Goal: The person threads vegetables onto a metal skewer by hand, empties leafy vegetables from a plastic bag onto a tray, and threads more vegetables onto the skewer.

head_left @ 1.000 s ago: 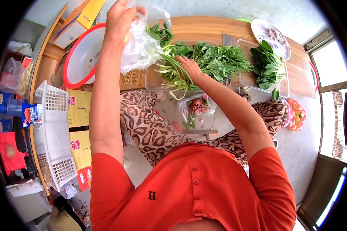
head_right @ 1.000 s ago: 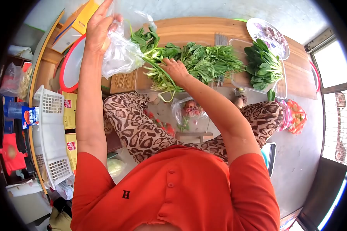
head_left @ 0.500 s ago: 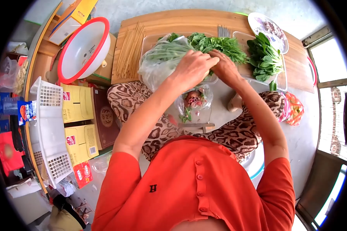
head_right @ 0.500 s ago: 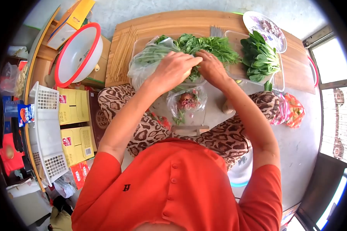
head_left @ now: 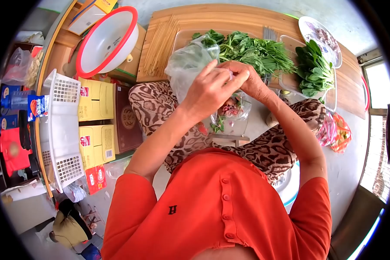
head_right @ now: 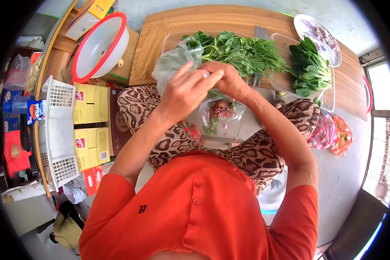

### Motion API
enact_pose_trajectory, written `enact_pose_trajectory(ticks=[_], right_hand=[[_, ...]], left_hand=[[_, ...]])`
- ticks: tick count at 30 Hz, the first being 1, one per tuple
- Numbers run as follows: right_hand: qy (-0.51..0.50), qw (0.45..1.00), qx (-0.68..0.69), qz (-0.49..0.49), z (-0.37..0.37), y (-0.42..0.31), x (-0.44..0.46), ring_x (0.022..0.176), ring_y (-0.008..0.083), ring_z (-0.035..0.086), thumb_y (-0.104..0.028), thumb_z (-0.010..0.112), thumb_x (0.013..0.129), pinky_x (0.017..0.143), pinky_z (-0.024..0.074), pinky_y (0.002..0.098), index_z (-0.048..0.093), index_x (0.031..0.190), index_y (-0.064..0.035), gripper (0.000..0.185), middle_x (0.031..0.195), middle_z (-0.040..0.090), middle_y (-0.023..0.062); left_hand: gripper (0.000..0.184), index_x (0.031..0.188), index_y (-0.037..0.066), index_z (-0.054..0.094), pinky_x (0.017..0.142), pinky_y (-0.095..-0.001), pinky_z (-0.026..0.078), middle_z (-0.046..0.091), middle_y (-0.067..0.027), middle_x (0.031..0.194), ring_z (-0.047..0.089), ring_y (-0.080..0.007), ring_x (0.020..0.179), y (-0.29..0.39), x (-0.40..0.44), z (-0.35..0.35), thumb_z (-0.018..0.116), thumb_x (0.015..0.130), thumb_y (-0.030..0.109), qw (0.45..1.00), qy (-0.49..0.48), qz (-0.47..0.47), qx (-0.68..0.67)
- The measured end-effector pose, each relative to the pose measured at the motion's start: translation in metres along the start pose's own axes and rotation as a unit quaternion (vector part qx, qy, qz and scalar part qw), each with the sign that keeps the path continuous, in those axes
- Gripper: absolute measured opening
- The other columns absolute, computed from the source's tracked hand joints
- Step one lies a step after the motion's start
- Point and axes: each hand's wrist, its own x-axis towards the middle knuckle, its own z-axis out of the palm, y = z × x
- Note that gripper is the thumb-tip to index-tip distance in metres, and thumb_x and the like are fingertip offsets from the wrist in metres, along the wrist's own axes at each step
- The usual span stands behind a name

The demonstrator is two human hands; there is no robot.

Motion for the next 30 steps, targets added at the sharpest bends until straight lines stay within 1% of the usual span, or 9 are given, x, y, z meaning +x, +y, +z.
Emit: enact_pose_trajectory(ticks=[3, 5, 11, 14, 18, 22, 24, 27, 30], right_hand=[[0.072, 0.964, 0.214, 0.14, 0.0, 0.025, -0.011, 0.083, 0.0103, 0.06, -0.011, 0.055, 0.093, 0.074, 0.0492, 0.026, 0.065, 0.099, -0.0058, 0.013, 0.092, 0.065, -0.0007], [0.163, 0.926, 0.295, 0.171, -0.013, 0.039, -0.011, 0.081, 0.0099, 0.059, -0.014, 0.054, 0.093, 0.072, 0.0492, 0.0255, 0.064, 0.097, -0.0066, 0.013, 0.091, 0.065, 0.0002], [0.261, 0.843, 0.408, 0.236, -0.042, 0.056, -0.003, 0.088, 0.0183, 0.066, -0.011, 0.051, 0.091, 0.074, 0.0504, 0.0274, 0.059, 0.096, -0.0044, 0.011, 0.093, 0.066, 0.0063], [0.274, 0.82, 0.443, 0.238, -0.044, 0.06, -0.002, 0.092, 0.0202, 0.067, -0.009, 0.049, 0.091, 0.074, 0.0507, 0.0276, 0.057, 0.099, -0.0034, 0.012, 0.095, 0.066, 0.0076], [0.275, 0.814, 0.454, 0.238, -0.046, 0.061, -0.002, 0.092, 0.021, 0.067, -0.009, 0.048, 0.092, 0.075, 0.0511, 0.0274, 0.056, 0.101, -0.002, 0.014, 0.098, 0.066, 0.0097], [0.289, 0.796, 0.474, 0.242, -0.044, 0.06, 0.004, 0.092, 0.0202, 0.066, -0.009, 0.047, 0.093, 0.075, 0.0512, 0.028, 0.055, 0.103, -0.0013, 0.015, 0.098, 0.066, 0.0106], [0.303, 0.787, 0.479, 0.243, -0.045, 0.06, 0.006, 0.092, 0.0201, 0.066, -0.009, 0.047, 0.093, 0.075, 0.0512, 0.0284, 0.055, 0.103, -0.0012, 0.015, 0.099, 0.066, 0.0109], [0.299, 0.79, 0.485, 0.225, -0.046, 0.068, 0.007, 0.091, 0.0202, 0.066, -0.01, 0.047, 0.093, 0.076, 0.0511, 0.0296, 0.055, 0.103, -0.0007, 0.016, 0.099, 0.066, 0.0112], [0.301, 0.788, 0.487, 0.226, -0.049, 0.071, 0.004, 0.094, 0.0197, 0.063, -0.013, 0.048, 0.095, 0.084, 0.0491, 0.032, 0.056, 0.106, -0.0004, 0.019, 0.102, 0.064, 0.01]], left_hand=[[0.036, 0.115, 0.009, 0.063, 0.083, -0.0398, 0.05, 0.06, -0.0057, 0.083, 0.061, -0.0191, 0.083, -0.016, 0.0, -0.013, 0.061, 0.08, 0.0, 0.992, 0.124, -0.014, -0.027], [0.03, 0.115, 0.003, 0.062, 0.078, -0.0354, 0.05, 0.061, -0.0086, 0.087, 0.062, -0.0203, 0.082, -0.036, -0.012, -0.017, 0.058, 0.085, 0.002, 0.971, 0.12, -0.201, -0.056], [0.042, 0.119, 0.002, 0.057, 0.074, -0.0354, 0.05, 0.064, -0.0142, 0.09, 0.063, -0.0287, 0.084, -0.146, -0.09, 0.039, 0.067, 0.082, 0.02, 0.923, 0.066, -0.369, 0.093], [0.035, 0.113, 0.0, 0.061, 0.059, -0.029, 0.048, 0.067, -0.0099, 0.084, 0.063, -0.0146, 0.064, -0.146, -0.086, 0.04, 0.066, 0.082, 0.017, 0.826, -0.038, -0.543, -0.147], [0.009, 0.087, 0.004, 0.066, 0.054, -0.0293, 0.05, 0.068, -0.0065, 0.074, 0.064, -0.0126, 0.057, -0.184, -0.084, 0.041, 0.059, 0.084, 0.008, 0.86, 0.002, -0.5, -0.102], [0.013, 0.087, 0.003, 0.067, 0.059, -0.0325, 0.051, 0.068, -0.0097, 0.075, 0.067, -0.0182, 0.063, -0.194, -0.054, 0.018, 0.062, 0.083, 0.015, 0.833, 0.014, -0.534, -0.146], [0.018, 0.087, 0.006, 0.069, 0.065, -0.0362, 0.051, 0.069, -0.0103, 0.078, 0.067, -0.0247, 0.073, -0.205, -0.066, 0.032, 0.065, 0.08, 0.023, 0.94, -0.032, -0.333, 0.068], [0.018, 0.085, 0.012, 0.071, 0.069, -0.0389, 0.05, 0.069, -0.009, 0.08, 0.066, -0.0278, 0.08, -0.211, -0.071, 0.037, 0.066, 0.078, 0.027, 0.858, -0.22, -0.463, 0.035], [0.012, 0.08, 0.015, 0.071, 0.068, -0.0381, 0.05, 0.069, -0.0075, 0.079, 0.066, -0.0262, 0.076, -0.237, -0.07, 0.04, 0.062, 0.079, 0.022, 0.854, -0.177, -0.489, -0.003]])
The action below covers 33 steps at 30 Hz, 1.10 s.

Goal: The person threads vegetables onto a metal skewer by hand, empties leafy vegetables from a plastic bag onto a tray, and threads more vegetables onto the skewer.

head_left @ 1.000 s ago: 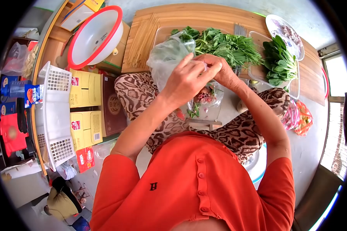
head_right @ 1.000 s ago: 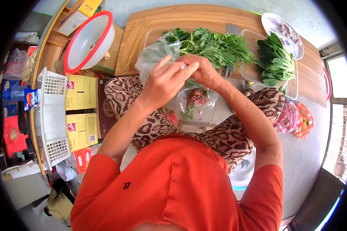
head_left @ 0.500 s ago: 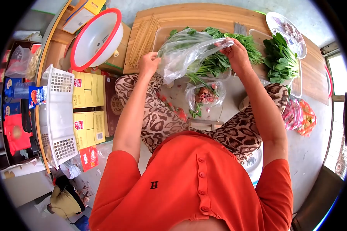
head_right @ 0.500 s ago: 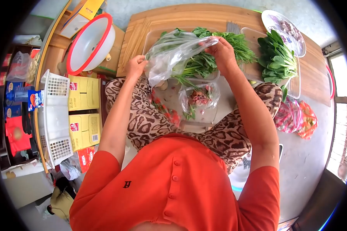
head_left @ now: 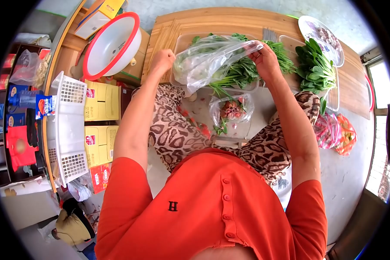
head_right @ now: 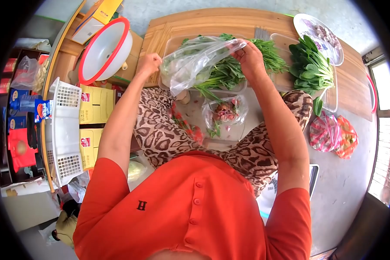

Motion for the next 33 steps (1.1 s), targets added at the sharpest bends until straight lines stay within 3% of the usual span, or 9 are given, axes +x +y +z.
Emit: enact_pose_trajectory(ticks=[5, 11, 15, 17, 19, 20, 28, 30, 33], right_hand=[[-0.015, 0.999, 0.02, -0.041, -0.006, -0.008, 0.011, 0.092, 0.02, 0.064, -0.012, 0.049, 0.093, 0.08, 0.0502, 0.0312, 0.056, 0.106, 0.001, 0.02, 0.101, 0.065, 0.0122], [-0.012, 0.996, 0.073, -0.051, -0.024, -0.017, 0.026, 0.09, 0.0196, 0.061, -0.01, 0.049, 0.09, 0.082, 0.0496, 0.0318, 0.057, 0.106, -0.0015, 0.019, 0.1, 0.063, 0.009], [0.017, 0.993, 0.093, -0.072, -0.031, -0.022, 0.03, 0.093, 0.0196, 0.061, -0.009, 0.049, 0.09, 0.081, 0.0494, 0.0333, 0.057, 0.105, -0.0021, 0.019, 0.102, 0.063, 0.0085], [-0.001, 0.992, 0.094, -0.08, -0.028, -0.027, 0.029, 0.094, 0.0199, 0.061, -0.009, 0.049, 0.09, 0.081, 0.0494, 0.0338, 0.056, 0.107, -0.0024, 0.019, 0.103, 0.063, 0.0086], [-0.007, 0.992, 0.102, -0.08, -0.017, -0.034, 0.02, 0.096, 0.0225, 0.062, -0.009, 0.049, 0.092, 0.079, 0.0508, 0.0333, 0.053, 0.112, 0.0001, 0.022, 0.104, 0.063, 0.0104], [-0.007, 0.992, 0.102, -0.081, -0.014, -0.033, 0.017, 0.096, 0.0225, 0.062, -0.009, 0.049, 0.092, 0.079, 0.0508, 0.0333, 0.053, 0.112, 0.0001, 0.022, 0.104, 0.063, 0.0104], [-0.022, 0.987, -0.159, -0.01, 0.01, -0.018, -0.006, 0.084, 0.0186, 0.065, -0.015, 0.056, 0.091, 0.067, 0.0484, 0.0263, 0.043, 0.128, -0.0007, 0.042, 0.118, 0.058, 0.0116], [-0.065, 0.978, -0.194, 0.045, 0.016, -0.011, -0.006, 0.079, 0.0181, 0.066, -0.013, 0.056, 0.089, 0.064, 0.046, 0.0247, 0.027, 0.141, 0.0017, 0.061, 0.131, 0.051, 0.0173], [-0.135, 0.965, -0.207, 0.088, 0.026, -0.002, -0.012, 0.09, 0.0208, 0.065, -0.011, 0.057, 0.088, 0.068, 0.0478, 0.0271, 0.026, 0.137, 0.0055, 0.06, 0.135, 0.043, 0.021]], left_hand=[[0.014, 0.083, 0.004, 0.067, 0.054, -0.0249, 0.048, 0.065, -0.0037, 0.067, 0.06, -0.0108, 0.057, 0.049, 0.004, -0.066, 0.063, 0.081, 0.017, 0.963, 0.079, 0.006, -0.257], [0.013, 0.085, 0.001, 0.066, 0.052, -0.0227, 0.047, 0.064, -0.0027, 0.071, 0.059, -0.008, 0.062, 0.129, 0.0, -0.1, 0.063, 0.083, 0.014, 0.931, 0.076, 0.129, -0.333], [0.015, 0.09, 0.006, 0.066, 0.061, -0.021, 0.044, 0.065, 0.0, 0.083, 0.059, -0.0074, 0.075, 0.143, 0.021, -0.122, 0.062, 0.089, 0.02, 0.912, 0.068, 0.178, -0.364], [0.021, 0.102, 0.004, 0.063, 0.075, -0.0278, 0.049, 0.065, -0.0053, 0.098, 0.061, -0.0145, 0.09, 0.149, 0.033, -0.131, 0.057, 0.091, 0.022, 0.927, 0.057, 0.181, -0.324], [0.018, 0.101, 0.004, 0.06, 0.066, -0.0239, 0.049, 0.064, -0.0069, 0.1, 0.06, -0.0126, 0.077, 0.172, 0.037, -0.142, 0.05, 0.087, 0.002, 0.83, 0.029, 0.206, -0.518], [0.006, 0.086, 0.011, 0.056, 0.067, -0.0265, 0.049, 0.061, -0.0011, 0.079, 0.06, -0.015, 0.077, 0.19, 0.023, -0.16, 0.054, 0.091, 0.014, 0.853, 0.047, 0.218, -0.471], [0.008, 0.093, 0.009, 0.056, 0.075, -0.0366, 0.051, 0.063, -0.0061, 0.087, 0.061, -0.0199, 0.082, 0.222, 0.026, -0.193, 0.054, 0.092, 0.017, 0.71, 0.009, 0.227, -0.667], [0.012, 0.096, 0.006, 0.057, 0.08, -0.0374, 0.051, 0.064, -0.0087, 0.091, 0.062, -0.0219, 0.086, 0.204, 0.047, -0.191, 0.051, 0.093, 0.015, 0.624, -0.099, 0.177, -0.754], [0.016, 0.1, 0.003, 0.058, 0.085, -0.0372, 0.05, 0.066, -0.0106, 0.098, 0.062, -0.0235, 0.092, 0.17, 0.068, -0.176, 0.049, 0.094, 0.014, 0.573, -0.194, 0.163, -0.779]])
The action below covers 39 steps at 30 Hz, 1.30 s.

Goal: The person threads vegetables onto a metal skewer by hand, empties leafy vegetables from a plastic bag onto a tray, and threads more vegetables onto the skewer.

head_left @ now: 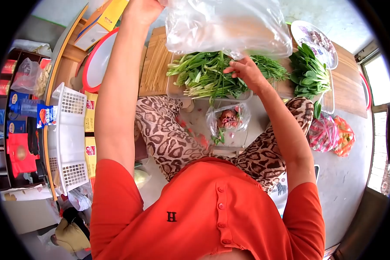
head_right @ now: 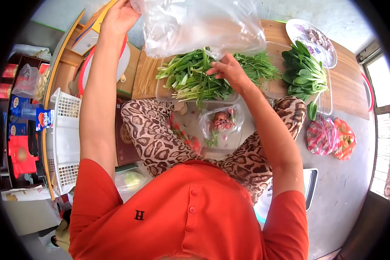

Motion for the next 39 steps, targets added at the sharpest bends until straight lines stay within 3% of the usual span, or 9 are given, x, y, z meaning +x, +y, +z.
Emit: enact_pose_trajectory(ticks=[4, 9, 13, 21, 24, 27, 35, 36, 39], right_hand=[[-0.04, 0.989, 0.141, -0.009, 0.016, 0.011, -0.002, 0.101, 0.0243, 0.062, -0.006, 0.056, 0.088, 0.072, 0.0499, 0.0294, 0.028, 0.134, 0.0064, 0.056, 0.122, 0.049, 0.0202], [-0.003, 0.998, -0.043, 0.053, 0.012, 0.018, -0.001, 0.055, 0.0052, 0.053, -0.017, 0.062, 0.089, 0.05, 0.0394, 0.0193, 0.065, 0.093, -0.0061, 0.012, 0.077, 0.064, -0.0032], [-0.032, 0.995, -0.077, 0.048, 0.007, -0.001, -0.009, 0.053, 0.0034, 0.048, -0.015, 0.06, 0.09, 0.049, 0.0369, 0.0189, 0.064, 0.086, -0.0071, 0.01, 0.074, 0.063, -0.0033], [0.007, 0.996, -0.048, -0.078, 0.021, 0.008, -0.013, 0.054, 0.0037, 0.046, -0.012, 0.061, 0.09, 0.049, 0.0367, 0.0182, 0.065, 0.09, -0.0053, 0.008, 0.077, 0.064, -0.0015], [0.0, 0.997, -0.003, -0.083, 0.019, 0.013, -0.012, 0.054, 0.0044, 0.047, -0.011, 0.059, 0.091, 0.05, 0.0375, 0.0185, 0.064, 0.092, -0.0053, 0.008, 0.078, 0.065, -0.0006], [-0.003, 0.997, -0.006, -0.071, 0.021, 0.011, -0.016, 0.054, 0.0046, 0.048, -0.012, 0.058, 0.091, 0.05, 0.038, 0.019, 0.063, 0.092, -0.0056, 0.008, 0.078, 0.066, -0.0004], [-0.039, 0.997, -0.041, -0.053, 0.031, 0.012, -0.029, 0.054, 0.0039, 0.049, -0.01, 0.058, 0.091, 0.05, 0.039, 0.0187, 0.063, 0.092, -0.0048, 0.007, 0.078, 0.065, -0.0009], [-0.047, 0.996, -0.055, -0.053, 0.03, 0.011, -0.032, 0.054, 0.0038, 0.049, -0.009, 0.059, 0.091, 0.05, 0.0393, 0.0188, 0.063, 0.091, -0.0046, 0.006, 0.078, 0.065, -0.001], [-0.048, 0.994, -0.083, -0.058, 0.022, 0.016, -0.035, 0.054, 0.0035, 0.049, -0.009, 0.06, 0.09, 0.049, 0.04, 0.0195, 0.062, 0.09, -0.0049, 0.005, 0.076, 0.063, -0.0021]], left_hand=[[0.024, 0.11, 0.001, 0.058, 0.096, -0.0395, 0.045, 0.064, -0.0116, 0.112, 0.058, -0.0249, 0.107, -0.023, -0.033, 0.034, 0.051, 0.093, 0.016, 0.998, 0.046, 0.031, 0.005], [0.028, 0.114, 0.003, 0.057, 0.096, -0.0403, 0.044, 0.062, -0.011, 0.115, 0.057, -0.0242, 0.108, 0.027, -0.062, -0.026, 0.051, 0.093, 0.02, 0.987, 0.12, 0.105, 0.034], [0.022, 0.101, -0.001, 0.06, 0.076, -0.0328, 0.052, 0.065, -0.0103, 0.095, 0.062, -0.0174, 0.088, 0.036, -0.108, 0.019, 0.056, 0.091, 0.018, 0.952, 0.261, 0.146, 0.058], [0.023, 0.109, 0.0, 0.056, 0.085, -0.035, 0.048, 0.062, -0.0102, 0.104, 0.06, -0.0186, 0.094, -0.042, -0.142, -0.041, 0.053, 0.093, 0.016, 0.918, 0.233, -0.008, 0.321], [0.036, 0.123, 0.001, 0.052, 0.09, -0.0307, 0.044, 0.058, -0.0119, 0.117, 0.057, -0.0179, 0.103, -0.081, -0.156, -0.059, 0.058, 0.089, 0.013, 0.753, 0.291, 0.131, 0.576], [0.043, 0.126, 0.0, 0.049, 0.095, -0.034, 0.041, 0.055, -0.0132, 0.122, 0.053, -0.0202, 0.112, -0.098, -0.171, -0.018, 0.061, 0.088, 0.015, 0.772, 0.309, 0.205, 0.516], [0.045, 0.116, 0.009, 0.059, 0.087, -0.0345, 0.046, 0.059, -0.0062, 0.117, 0.057, -0.0221, 0.103, -0.148, -0.162, 0.018, 0.074, 0.074, 0.016, 0.536, 0.048, 0.206, 0.818], [0.045, 0.116, 0.009, 0.059, 0.087, -0.0345, 0.046, 0.059, -0.0062, 0.117, 0.057, -0.0221, 0.103, -0.148, -0.159, 0.001, 0.074, 0.074, 0.016, 0.536, 0.045, 0.208, 0.817], [0.016, 0.097, 0.002, 0.061, 0.077, -0.0341, 0.05, 0.062, -0.0109, 0.098, 0.061, -0.023, 0.09, -0.137, -0.151, -0.019, 0.065, 0.083, 0.01, 0.834, 0.281, 0.103, 0.463]])
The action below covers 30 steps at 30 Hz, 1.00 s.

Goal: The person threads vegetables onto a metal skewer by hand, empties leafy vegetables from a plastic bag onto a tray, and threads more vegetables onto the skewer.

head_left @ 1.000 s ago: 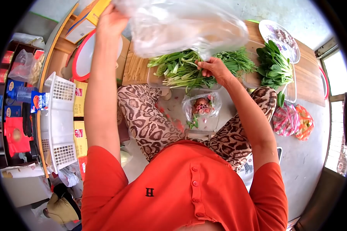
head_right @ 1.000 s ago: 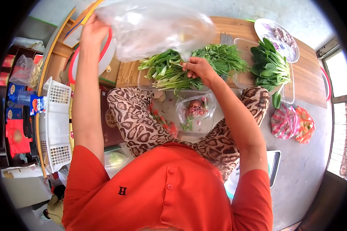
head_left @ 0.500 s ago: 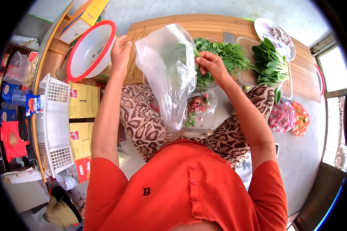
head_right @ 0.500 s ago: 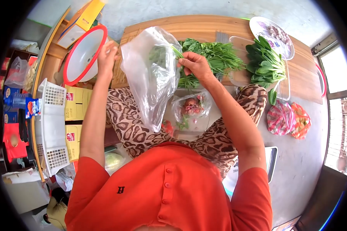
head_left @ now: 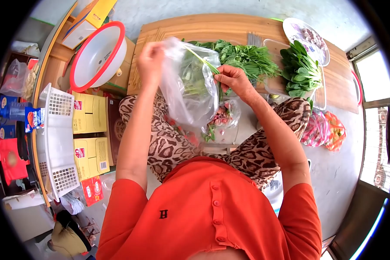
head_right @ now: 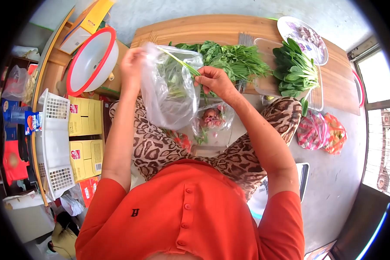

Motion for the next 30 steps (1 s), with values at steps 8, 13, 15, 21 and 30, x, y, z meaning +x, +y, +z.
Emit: enact_pose_trajectory(ticks=[8, 13, 15, 21, 30], right_hand=[[0.011, 0.997, 0.072, 0.022, -0.003, 0.007, -0.008, 0.062, 0.005, 0.052, -0.01, 0.055, 0.093, 0.059, 0.0425, 0.0207, 0.063, 0.094, -0.006, 0.009, 0.076, 0.061, -0.0035], [0.011, 0.987, 0.159, 0.033, 0.014, -0.005, -0.009, 0.071, 0.0075, 0.058, -0.011, 0.054, 0.093, 0.067, 0.0467, 0.0219, 0.063, 0.096, -0.0065, 0.01, 0.085, 0.065, 0.0001], [0.001, 0.988, 0.154, 0.027, 0.021, -0.008, -0.011, 0.072, 0.0049, 0.054, -0.01, 0.057, 0.092, 0.065, 0.0448, 0.0221, 0.064, 0.095, -0.0062, 0.009, 0.081, 0.064, -0.0024], [-0.02, 0.988, -0.15, 0.033, 0.035, -0.079, -0.04, 0.072, 0.0049, 0.056, -0.006, 0.058, 0.089, 0.064, 0.0476, 0.0212, 0.063, 0.104, -0.0008, 0.016, 0.081, 0.063, 0.0014], [0.044, 0.947, -0.267, -0.174, 0.036, -0.119, -0.025, 0.062, 0.0061, 0.049, -0.015, 0.064, 0.088, 0.057, 0.0427, 0.0222, 0.066, 0.1, -0.0012, 0.018, 0.073, 0.061, -0.0007]], left_hand=[[0.045, 0.129, 0.004, 0.049, 0.066, -0.0241, 0.048, 0.06, -0.0066, 0.114, 0.057, -0.0097, 0.078, -0.004, -0.03, -0.02, 0.06, 0.087, 0.015, 0.994, -0.075, -0.067, -0.044], [0.075, 0.142, 0.007, 0.035, 0.064, -0.021, 0.046, 0.057, -0.0042, 0.104, 0.053, -0.004, 0.07, 0.026, -0.085, 0.026, 0.071, 0.077, 0.002, 0.969, -0.238, 0.014, 0.065], [0.071, 0.14, 0.008, 0.037, 0.061, -0.0213, 0.044, 0.062, 0.0008, 0.081, 0.051, -0.003, 0.068, 0.032, -0.088, 0.033, 0.069, 0.078, 0.002, 0.967, -0.246, 0.031, 0.051], [0.011, 0.091, 0.0, 0.061, 0.064, -0.0252, 0.045, 0.061, -0.0032, 0.078, 0.054, -0.0086, 0.072, 0.033, -0.08, 0.026, 0.065, 0.081, 0.002, 0.961, -0.233, 0.106, 0.102], [0.011, 0.09, -0.003, 0.06, 0.066, -0.028, 0.047, 0.061, -0.0096, 0.08, 0.058, -0.0152, 0.073, 0.055, -0.095, 0.034, 0.063, 0.081, 0.002, 0.951, -0.239, 0.146, 0.131]])
